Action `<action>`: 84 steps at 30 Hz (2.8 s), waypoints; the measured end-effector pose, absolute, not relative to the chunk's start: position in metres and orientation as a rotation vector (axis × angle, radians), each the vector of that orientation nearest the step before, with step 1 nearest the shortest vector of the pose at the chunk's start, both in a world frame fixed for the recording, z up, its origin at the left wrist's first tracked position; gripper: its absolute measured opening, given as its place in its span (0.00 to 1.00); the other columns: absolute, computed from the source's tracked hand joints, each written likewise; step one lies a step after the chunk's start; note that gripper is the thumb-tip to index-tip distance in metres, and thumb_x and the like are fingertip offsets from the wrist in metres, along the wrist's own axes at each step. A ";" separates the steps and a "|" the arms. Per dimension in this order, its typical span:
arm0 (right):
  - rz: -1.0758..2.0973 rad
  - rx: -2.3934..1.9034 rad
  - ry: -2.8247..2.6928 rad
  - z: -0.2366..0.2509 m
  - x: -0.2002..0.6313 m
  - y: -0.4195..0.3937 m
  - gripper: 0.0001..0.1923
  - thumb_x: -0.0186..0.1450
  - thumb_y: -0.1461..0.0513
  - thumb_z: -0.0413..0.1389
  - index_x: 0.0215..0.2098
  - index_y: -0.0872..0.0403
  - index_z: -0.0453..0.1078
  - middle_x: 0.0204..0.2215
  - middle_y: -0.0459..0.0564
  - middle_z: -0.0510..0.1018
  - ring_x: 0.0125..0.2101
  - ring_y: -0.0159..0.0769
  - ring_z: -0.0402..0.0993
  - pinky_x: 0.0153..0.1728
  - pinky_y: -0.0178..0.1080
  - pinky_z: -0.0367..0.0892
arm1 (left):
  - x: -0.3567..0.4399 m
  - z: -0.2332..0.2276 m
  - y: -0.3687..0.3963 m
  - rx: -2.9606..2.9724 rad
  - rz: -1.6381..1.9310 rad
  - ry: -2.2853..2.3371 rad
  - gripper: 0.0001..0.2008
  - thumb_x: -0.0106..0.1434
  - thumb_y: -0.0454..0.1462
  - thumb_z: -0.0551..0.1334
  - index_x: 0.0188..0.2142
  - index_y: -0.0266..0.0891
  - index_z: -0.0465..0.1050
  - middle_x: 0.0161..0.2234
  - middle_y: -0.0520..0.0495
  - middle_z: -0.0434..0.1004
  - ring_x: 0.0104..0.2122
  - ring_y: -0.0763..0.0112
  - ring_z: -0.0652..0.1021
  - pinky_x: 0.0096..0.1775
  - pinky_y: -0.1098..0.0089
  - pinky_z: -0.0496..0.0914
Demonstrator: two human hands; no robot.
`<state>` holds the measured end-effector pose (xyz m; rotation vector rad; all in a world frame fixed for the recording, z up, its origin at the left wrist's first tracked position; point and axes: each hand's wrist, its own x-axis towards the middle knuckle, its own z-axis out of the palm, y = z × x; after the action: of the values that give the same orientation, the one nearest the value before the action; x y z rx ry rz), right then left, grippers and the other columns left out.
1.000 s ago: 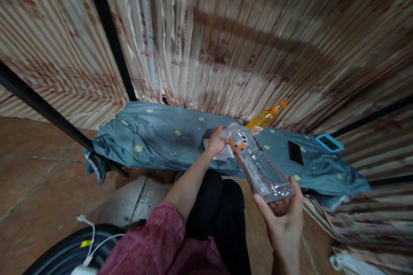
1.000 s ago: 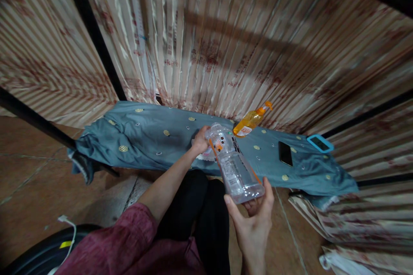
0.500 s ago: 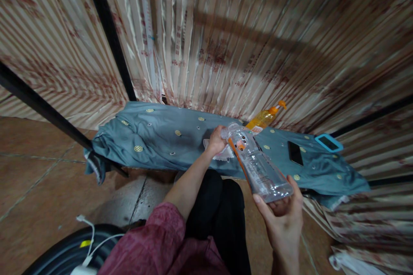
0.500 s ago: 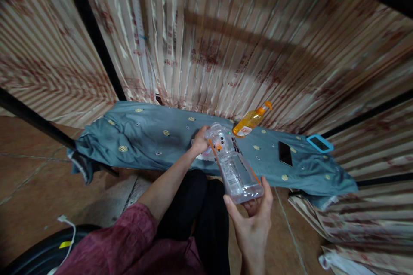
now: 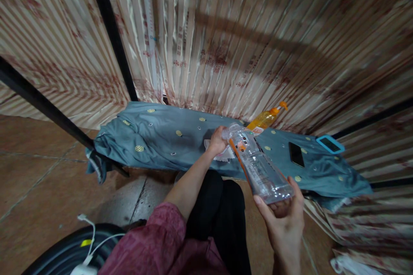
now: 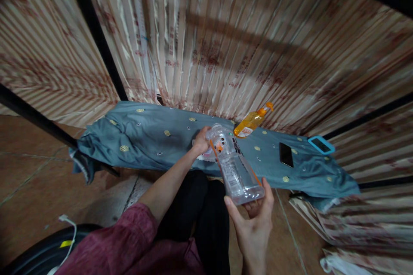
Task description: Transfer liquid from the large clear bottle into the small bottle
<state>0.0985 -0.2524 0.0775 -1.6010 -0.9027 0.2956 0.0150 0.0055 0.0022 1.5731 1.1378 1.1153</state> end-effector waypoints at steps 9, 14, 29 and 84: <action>0.311 -1.599 -0.895 0.077 0.099 -0.253 0.60 0.49 0.48 0.74 0.72 0.55 0.54 0.56 0.68 0.74 0.43 0.49 0.80 0.49 0.57 0.75 | 0.015 0.001 0.005 1.543 1.148 1.124 0.20 0.53 0.33 0.72 0.45 0.40 0.74 0.43 0.46 0.80 0.44 0.61 0.79 0.50 0.64 0.72; 0.312 -1.579 -0.903 0.075 0.100 -0.252 0.60 0.49 0.49 0.74 0.72 0.56 0.54 0.57 0.68 0.74 0.44 0.48 0.80 0.48 0.56 0.76 | 0.014 0.003 0.004 1.544 1.141 1.130 0.20 0.53 0.33 0.72 0.46 0.40 0.74 0.44 0.46 0.80 0.45 0.61 0.79 0.51 0.64 0.72; 0.313 -1.587 -0.905 0.076 0.100 -0.253 0.60 0.49 0.49 0.74 0.72 0.54 0.54 0.58 0.68 0.73 0.46 0.50 0.80 0.51 0.59 0.74 | 0.015 0.001 0.006 1.581 1.131 1.142 0.20 0.54 0.33 0.72 0.46 0.40 0.74 0.46 0.45 0.81 0.47 0.59 0.80 0.52 0.63 0.72; 0.301 -1.604 -0.946 0.077 0.102 -0.254 0.59 0.50 0.49 0.74 0.72 0.54 0.54 0.58 0.67 0.73 0.45 0.48 0.80 0.49 0.57 0.76 | 0.012 0.007 0.001 1.560 1.114 1.143 0.20 0.55 0.32 0.71 0.47 0.40 0.73 0.47 0.45 0.81 0.48 0.59 0.79 0.54 0.62 0.72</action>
<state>0.1023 -0.2545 0.0772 -1.6037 -0.9463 0.3014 0.0122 0.0014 0.0075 1.5597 1.1427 1.1139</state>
